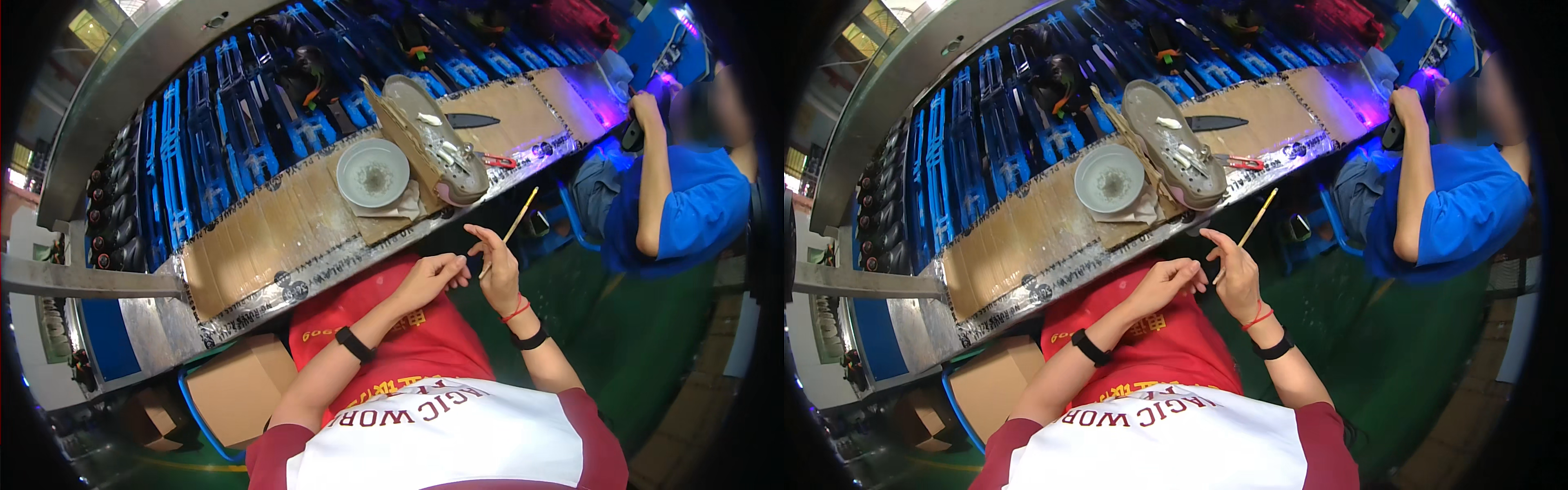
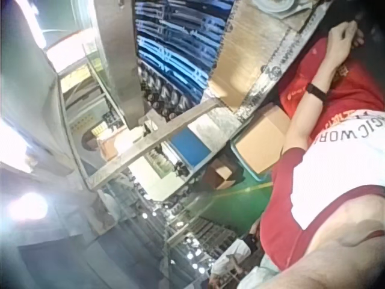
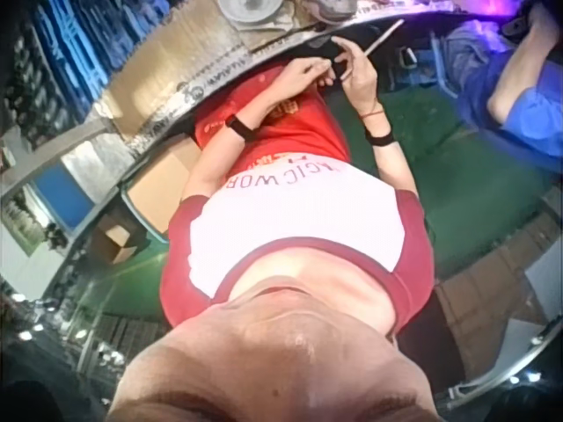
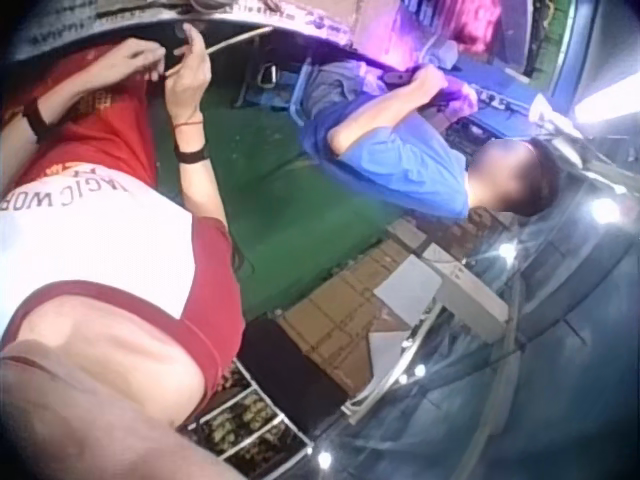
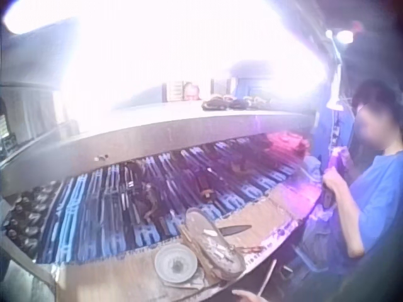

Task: Applying glue to shoe soles and components using a small brush.

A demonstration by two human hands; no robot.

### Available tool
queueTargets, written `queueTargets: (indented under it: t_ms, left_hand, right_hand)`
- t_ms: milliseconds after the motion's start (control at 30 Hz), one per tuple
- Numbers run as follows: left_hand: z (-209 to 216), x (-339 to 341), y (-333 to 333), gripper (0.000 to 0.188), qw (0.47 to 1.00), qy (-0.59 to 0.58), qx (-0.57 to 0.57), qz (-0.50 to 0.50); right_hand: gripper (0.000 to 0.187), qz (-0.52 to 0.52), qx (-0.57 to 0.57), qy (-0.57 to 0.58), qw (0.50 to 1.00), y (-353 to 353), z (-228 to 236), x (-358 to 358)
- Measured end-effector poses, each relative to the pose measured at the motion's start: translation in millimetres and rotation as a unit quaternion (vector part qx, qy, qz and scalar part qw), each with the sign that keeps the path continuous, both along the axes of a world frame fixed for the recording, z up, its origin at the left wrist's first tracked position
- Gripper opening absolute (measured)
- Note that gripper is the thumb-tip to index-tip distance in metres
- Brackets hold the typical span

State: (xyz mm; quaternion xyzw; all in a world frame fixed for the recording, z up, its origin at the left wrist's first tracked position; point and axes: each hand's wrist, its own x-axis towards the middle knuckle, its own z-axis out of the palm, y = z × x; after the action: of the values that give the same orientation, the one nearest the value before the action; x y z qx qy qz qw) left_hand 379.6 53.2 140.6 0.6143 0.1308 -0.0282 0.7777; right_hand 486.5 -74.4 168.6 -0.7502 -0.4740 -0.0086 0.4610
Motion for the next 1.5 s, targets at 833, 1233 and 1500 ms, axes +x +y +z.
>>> queueTargets:
  t_ms: [833, 1233, 1500]
  left_hand:
    - [10.0, -119.6, 10.6, 0.018, 0.965, 0.066, 0.076, 0.242]
    - [13.8, -148.4, 39.7, 0.014, 0.971, 0.038, 0.071, 0.225]
    - [24.3, -154.7, 60.4, 0.014, 0.98, -0.012, 0.115, 0.161]
  right_hand:
    - [0.045, 0.071, -0.377, 0.594, 0.707, -44.0, -198.3, -34.7]
    - [0.013, 0.146, -0.446, 0.32, 0.823, -49.7, -193.1, -38.4]
    - [0.022, 0.274, -0.492, 0.18, 0.807, -52.2, -171.5, -41.1]
